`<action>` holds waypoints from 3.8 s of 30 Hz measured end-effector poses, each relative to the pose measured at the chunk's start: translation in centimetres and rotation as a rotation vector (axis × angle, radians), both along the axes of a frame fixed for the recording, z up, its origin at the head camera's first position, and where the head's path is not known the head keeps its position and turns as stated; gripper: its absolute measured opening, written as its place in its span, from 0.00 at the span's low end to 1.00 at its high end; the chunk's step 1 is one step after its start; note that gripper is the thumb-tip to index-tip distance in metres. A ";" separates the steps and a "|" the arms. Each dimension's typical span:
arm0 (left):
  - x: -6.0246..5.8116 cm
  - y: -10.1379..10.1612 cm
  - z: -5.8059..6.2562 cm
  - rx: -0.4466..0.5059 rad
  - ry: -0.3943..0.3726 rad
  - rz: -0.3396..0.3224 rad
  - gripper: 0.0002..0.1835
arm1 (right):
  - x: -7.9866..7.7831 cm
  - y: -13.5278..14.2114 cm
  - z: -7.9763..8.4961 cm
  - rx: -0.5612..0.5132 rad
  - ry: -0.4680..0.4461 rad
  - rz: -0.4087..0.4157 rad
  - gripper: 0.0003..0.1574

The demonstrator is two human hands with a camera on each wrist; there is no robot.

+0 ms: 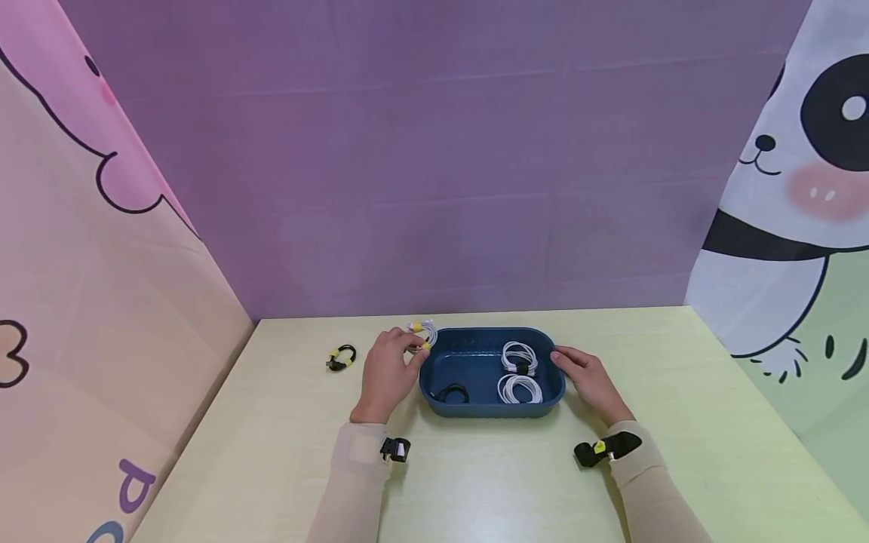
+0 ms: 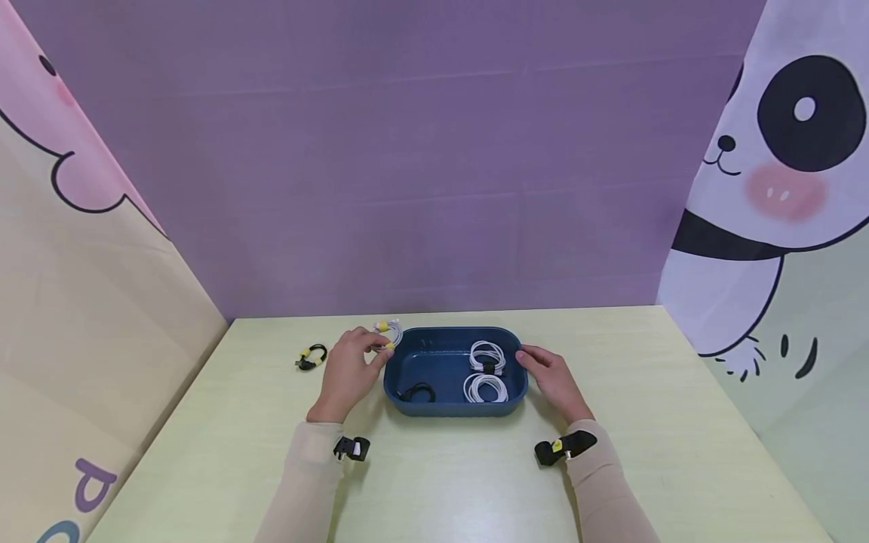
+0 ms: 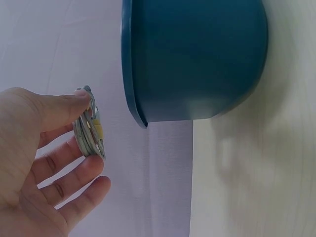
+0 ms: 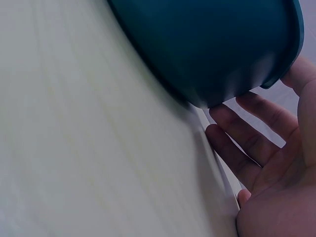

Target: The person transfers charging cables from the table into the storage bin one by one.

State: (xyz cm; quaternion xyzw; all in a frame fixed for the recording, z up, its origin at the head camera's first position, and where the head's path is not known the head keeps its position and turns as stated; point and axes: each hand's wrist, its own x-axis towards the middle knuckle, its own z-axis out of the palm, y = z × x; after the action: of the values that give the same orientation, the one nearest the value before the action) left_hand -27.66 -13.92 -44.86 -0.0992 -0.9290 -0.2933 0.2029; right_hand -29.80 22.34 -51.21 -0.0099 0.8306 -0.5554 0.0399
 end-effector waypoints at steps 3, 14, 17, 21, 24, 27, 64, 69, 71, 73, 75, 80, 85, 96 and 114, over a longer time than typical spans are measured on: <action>0.0 0.1 0.0 -0.003 0.001 0.001 0.10 | 0.0 -0.1 0.0 0.004 0.000 0.003 0.41; 0.4 0.5 0.3 0.005 0.005 -0.017 0.10 | 0.0 -0.1 0.0 0.004 0.002 -0.002 0.40; 0.4 0.5 0.2 0.007 0.007 -0.021 0.09 | 0.0 -0.1 0.0 0.005 0.003 -0.004 0.40; 0.3 0.6 0.2 0.005 0.008 -0.023 0.08 | 0.0 -0.1 0.0 0.012 -0.005 -0.004 0.41; 0.3 0.7 0.2 0.002 0.010 -0.026 0.08 | 0.0 -0.1 0.0 0.014 -0.011 -0.007 0.42; 0.4 0.7 0.2 0.000 0.010 -0.029 0.08 | 0.0 -0.1 0.0 0.016 -0.011 -0.006 0.42; 0.5 1.4 -0.1 -0.015 0.008 -0.058 0.08 | -0.1 0.1 -0.3 0.003 0.014 0.001 0.40; 0.5 1.5 -0.2 -0.018 0.001 -0.056 0.08 | -0.2 0.1 -0.4 0.001 0.011 0.002 0.40; 0.5 1.5 -0.3 -0.024 0.002 -0.056 0.08 | -0.2 0.1 -0.3 0.002 0.016 0.000 0.40; 0.5 1.5 -0.3 -0.033 0.008 -0.057 0.08 | -0.2 0.1 -0.3 0.000 0.020 -0.003 0.39; 0.5 1.6 -0.3 -0.040 0.012 -0.059 0.08 | -0.1 0.1 -0.2 -0.002 0.023 -0.005 0.39; 0.6 1.7 -0.3 -0.047 0.011 -0.067 0.08 | 0.0 0.1 0.0 -0.001 0.027 -0.008 0.38; 0.8 1.9 -0.2 -0.046 0.006 -0.070 0.07 | 0.0 0.0 0.2 -0.004 0.024 -0.011 0.37; 1.1 2.3 -0.2 -0.058 -0.002 -0.075 0.07 | 0.0 0.0 0.0 -0.002 -0.014 -0.002 0.40; 1.4 3.0 -0.6 -0.082 -0.034 -0.081 0.07 | 0.0 0.1 -0.1 0.002 -0.014 0.002 0.40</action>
State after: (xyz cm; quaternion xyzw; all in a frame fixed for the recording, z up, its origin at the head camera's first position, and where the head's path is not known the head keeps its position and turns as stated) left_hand -26.27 -10.90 -45.45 -0.1401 -0.9388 -0.2645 0.1706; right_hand -29.80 22.41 -51.31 -0.0067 0.8309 -0.5544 0.0463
